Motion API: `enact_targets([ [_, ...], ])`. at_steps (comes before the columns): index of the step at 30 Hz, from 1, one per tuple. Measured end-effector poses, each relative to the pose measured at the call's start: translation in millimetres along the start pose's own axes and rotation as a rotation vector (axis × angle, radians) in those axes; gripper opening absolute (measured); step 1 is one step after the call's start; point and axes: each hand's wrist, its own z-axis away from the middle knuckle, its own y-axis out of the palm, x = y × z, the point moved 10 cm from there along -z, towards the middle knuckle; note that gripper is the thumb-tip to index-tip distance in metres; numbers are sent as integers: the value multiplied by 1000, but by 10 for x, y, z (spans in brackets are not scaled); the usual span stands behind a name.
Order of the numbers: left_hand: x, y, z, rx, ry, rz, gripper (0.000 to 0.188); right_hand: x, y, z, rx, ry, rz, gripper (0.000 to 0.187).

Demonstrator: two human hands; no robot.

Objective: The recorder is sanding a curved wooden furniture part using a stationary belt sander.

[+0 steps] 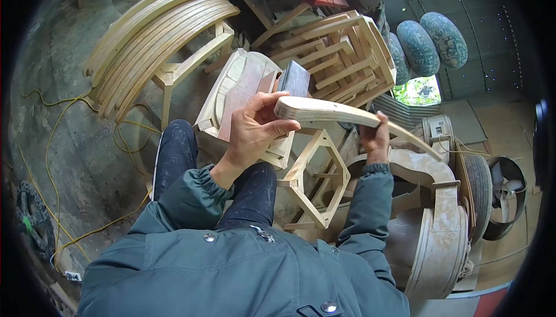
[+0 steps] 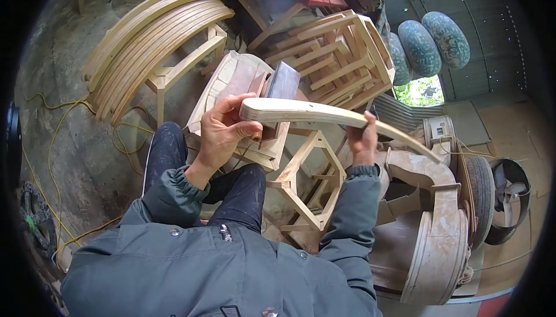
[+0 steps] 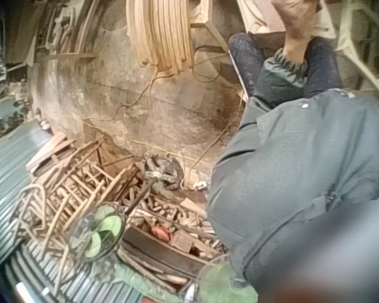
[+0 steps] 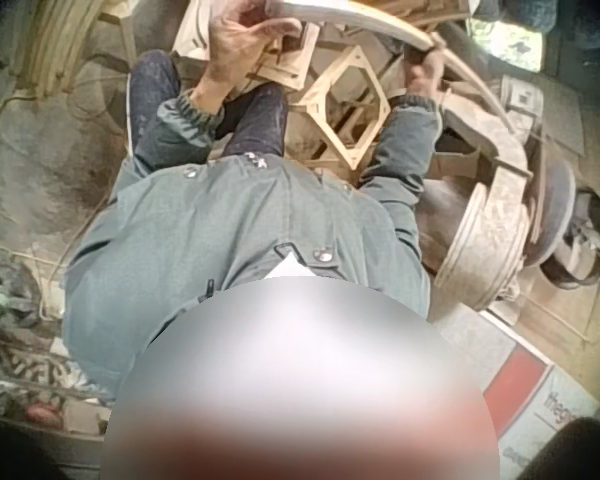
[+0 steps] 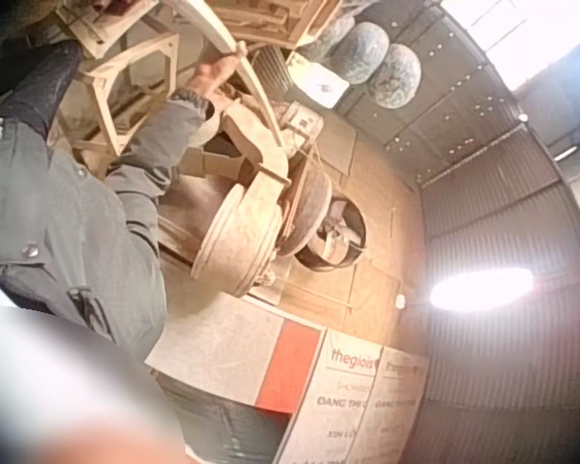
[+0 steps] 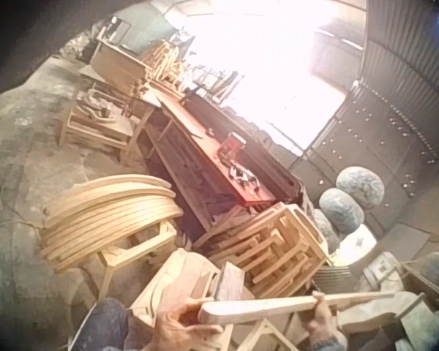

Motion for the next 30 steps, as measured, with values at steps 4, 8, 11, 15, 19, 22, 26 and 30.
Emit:
enact_targets([
  [4, -186, 28, 14, 35, -4, 0, 57, -631, -171, 28, -3, 176, -63, 15],
  [8, -190, 64, 49, 113, 4, -45, 58, -1166, -277, 156, -56, 260, -114, 12],
  [11, -192, 115, 105, 162, 26, -8, 57, -1391, -316, 292, -71, 305, -139, 14],
  [15, -209, 222, 149, 221, 72, 25, 53, -1425, -451, 364, -99, 308, -130, 14],
  [19, -265, 311, 198, 257, 88, 64, 52, -1282, -483, 320, -48, 301, -130, 16],
  [22, -265, 327, 247, 269, 60, 51, 53, -1159, -508, 333, -107, 266, -136, 17],
  [26, -256, 303, 317, 243, 48, -7, 55, -1045, -504, 375, -104, 220, -153, 19],
  [30, -257, 320, 385, 241, 33, -19, 53, -994, -571, 385, -107, 190, -177, 22],
])
